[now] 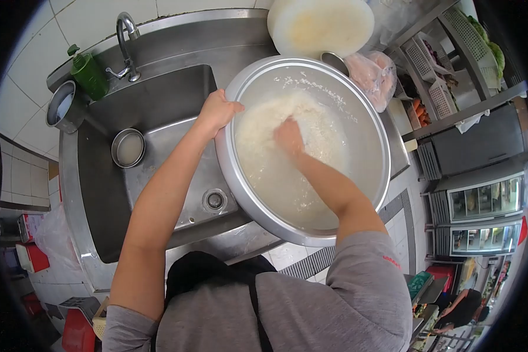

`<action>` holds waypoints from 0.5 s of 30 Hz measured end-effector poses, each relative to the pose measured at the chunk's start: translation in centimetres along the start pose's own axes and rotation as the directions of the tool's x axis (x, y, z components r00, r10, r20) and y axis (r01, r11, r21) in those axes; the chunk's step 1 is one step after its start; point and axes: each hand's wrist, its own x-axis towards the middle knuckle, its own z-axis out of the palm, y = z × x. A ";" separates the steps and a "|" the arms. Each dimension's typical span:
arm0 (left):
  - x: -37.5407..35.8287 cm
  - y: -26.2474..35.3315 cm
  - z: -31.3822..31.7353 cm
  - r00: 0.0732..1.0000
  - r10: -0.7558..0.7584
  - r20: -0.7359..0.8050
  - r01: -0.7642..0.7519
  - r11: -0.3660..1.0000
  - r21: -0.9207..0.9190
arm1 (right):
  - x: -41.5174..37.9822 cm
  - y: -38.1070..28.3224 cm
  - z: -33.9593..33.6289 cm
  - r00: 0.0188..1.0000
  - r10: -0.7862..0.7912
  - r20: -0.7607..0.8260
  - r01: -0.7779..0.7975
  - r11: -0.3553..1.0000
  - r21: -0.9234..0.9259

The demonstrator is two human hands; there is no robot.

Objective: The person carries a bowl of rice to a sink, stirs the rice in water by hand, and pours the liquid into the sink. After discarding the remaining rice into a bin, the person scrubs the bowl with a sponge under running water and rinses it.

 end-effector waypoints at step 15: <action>0.6 -0.8 0.3 1.000 -0.013 0.017 0.013 1.000 0.015 | -8.7 5.0 2.3 0.909 -0.122 -0.397 0.265 0.907 0.327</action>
